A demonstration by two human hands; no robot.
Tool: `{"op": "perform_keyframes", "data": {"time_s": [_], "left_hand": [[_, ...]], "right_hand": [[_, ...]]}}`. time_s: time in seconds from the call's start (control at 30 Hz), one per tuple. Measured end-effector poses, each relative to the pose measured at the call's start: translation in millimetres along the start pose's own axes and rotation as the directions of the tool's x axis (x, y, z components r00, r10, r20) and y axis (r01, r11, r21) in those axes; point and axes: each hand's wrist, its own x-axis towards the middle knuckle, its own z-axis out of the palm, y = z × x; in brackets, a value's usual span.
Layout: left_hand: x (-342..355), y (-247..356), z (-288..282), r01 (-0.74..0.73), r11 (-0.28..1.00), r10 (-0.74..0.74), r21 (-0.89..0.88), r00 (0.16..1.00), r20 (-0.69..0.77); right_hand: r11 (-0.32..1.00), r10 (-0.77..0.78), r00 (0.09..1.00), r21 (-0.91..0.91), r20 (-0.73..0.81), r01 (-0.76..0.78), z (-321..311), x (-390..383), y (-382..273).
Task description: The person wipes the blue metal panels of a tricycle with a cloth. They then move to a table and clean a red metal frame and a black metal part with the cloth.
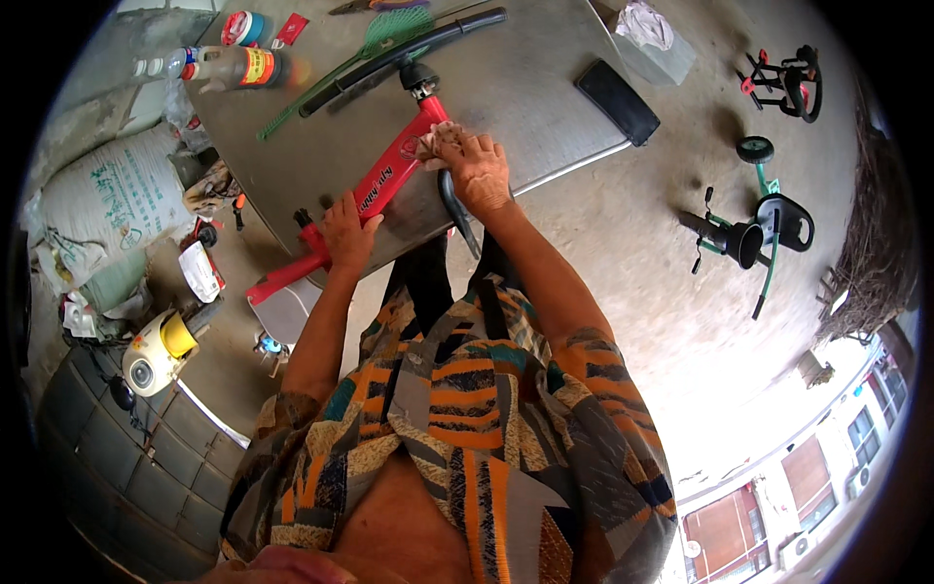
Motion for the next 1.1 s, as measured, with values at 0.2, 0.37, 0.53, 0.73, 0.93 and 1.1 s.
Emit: {"op": "perform_keyframes", "data": {"time_s": [0.2,0.37,0.53,0.73,0.93,1.1], "left_hand": [[11,-3,5,0.04,0.999,-0.04,-0.035,0.999,-0.011],[15,-8,7,0.036,0.996,-0.039,-0.085,0.999,-0.036],[15,-12,16,0.034,0.99,-0.044,-0.136,0.996,-0.072],[11,-10,19,0.058,0.984,-0.072,-0.171,0.994,-0.08],[15,-11,17,0.057,0.983,-0.065,-0.176,0.997,-0.04],[15,-16,23,0.075,0.983,-0.08,-0.168,0.996,-0.024]], "right_hand": [[0.964,-0.15,0.989,0.223,0.002,0.146,27,44,30],[0.98,0.146,0.989,0.138,-0.001,-0.144,48,83,38],[0.965,-0.254,0.944,0.112,0.211,0.235,6,36,30],[0.925,-0.38,0.871,0.123,0.311,0.359,-44,-25,43],[0.961,-0.275,0.935,0.037,0.224,0.274,-12,35,29],[0.965,-0.261,0.925,0.083,0.274,0.248,-27,-5,53]]}}
